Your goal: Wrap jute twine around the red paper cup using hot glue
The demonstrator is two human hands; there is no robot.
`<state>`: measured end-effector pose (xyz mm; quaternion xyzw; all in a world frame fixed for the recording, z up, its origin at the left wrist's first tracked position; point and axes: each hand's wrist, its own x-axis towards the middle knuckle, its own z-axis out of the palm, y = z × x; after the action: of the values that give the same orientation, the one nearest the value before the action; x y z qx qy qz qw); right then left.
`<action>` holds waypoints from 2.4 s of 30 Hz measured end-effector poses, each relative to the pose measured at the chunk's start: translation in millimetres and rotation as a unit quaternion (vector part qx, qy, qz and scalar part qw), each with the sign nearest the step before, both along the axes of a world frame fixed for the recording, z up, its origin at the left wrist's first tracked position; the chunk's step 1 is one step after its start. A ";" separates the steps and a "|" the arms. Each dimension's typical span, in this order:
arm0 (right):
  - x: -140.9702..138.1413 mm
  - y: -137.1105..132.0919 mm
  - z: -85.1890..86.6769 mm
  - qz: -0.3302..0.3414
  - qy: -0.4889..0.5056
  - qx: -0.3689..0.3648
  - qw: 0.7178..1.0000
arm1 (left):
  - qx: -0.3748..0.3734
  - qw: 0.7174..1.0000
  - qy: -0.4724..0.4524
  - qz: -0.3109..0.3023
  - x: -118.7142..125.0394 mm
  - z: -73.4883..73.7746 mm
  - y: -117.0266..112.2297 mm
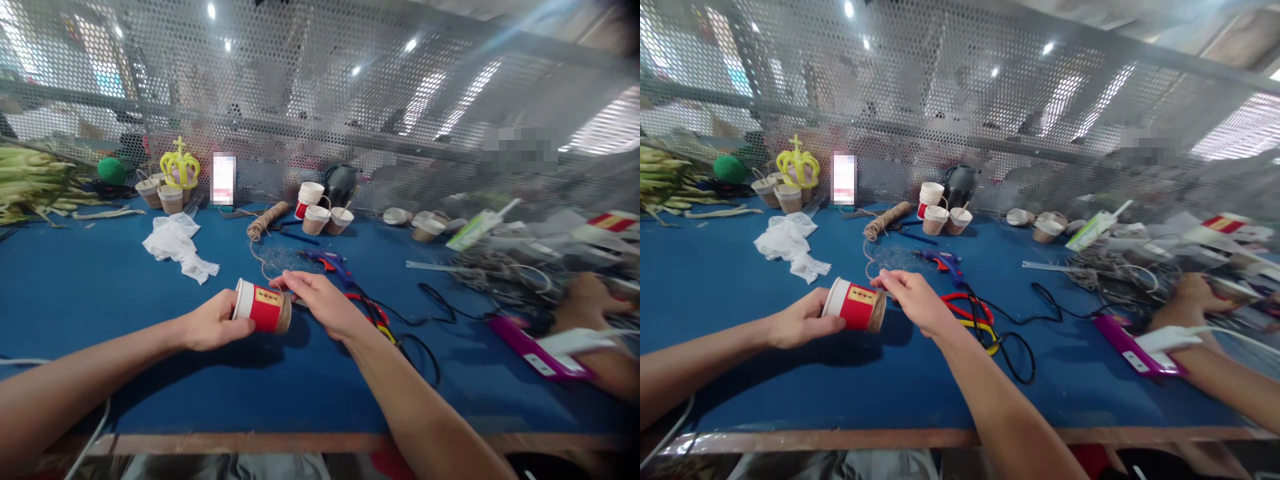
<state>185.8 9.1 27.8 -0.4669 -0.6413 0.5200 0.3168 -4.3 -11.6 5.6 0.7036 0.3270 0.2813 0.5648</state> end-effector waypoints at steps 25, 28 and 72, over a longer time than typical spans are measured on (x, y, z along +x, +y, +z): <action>-29.5 35.8 5.2 0.010 0.096 -0.124 0.987 | -0.116 0.992 -0.001 -0.047 7.6 -1.1 -12.5; -36.0 37.6 13.7 0.007 0.089 -0.103 0.991 | -0.115 0.993 -0.009 -0.035 7.4 -1.4 -9.4; -63.5 -4.2 48.0 0.143 -0.049 0.075 0.986 | -0.149 0.982 -0.113 0.035 11.5 -9.8 -1.2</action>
<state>122.3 4.9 75.9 -0.3699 -0.7535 0.4868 0.2418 7.2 -12.9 -4.2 0.5634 0.3232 0.3266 0.6866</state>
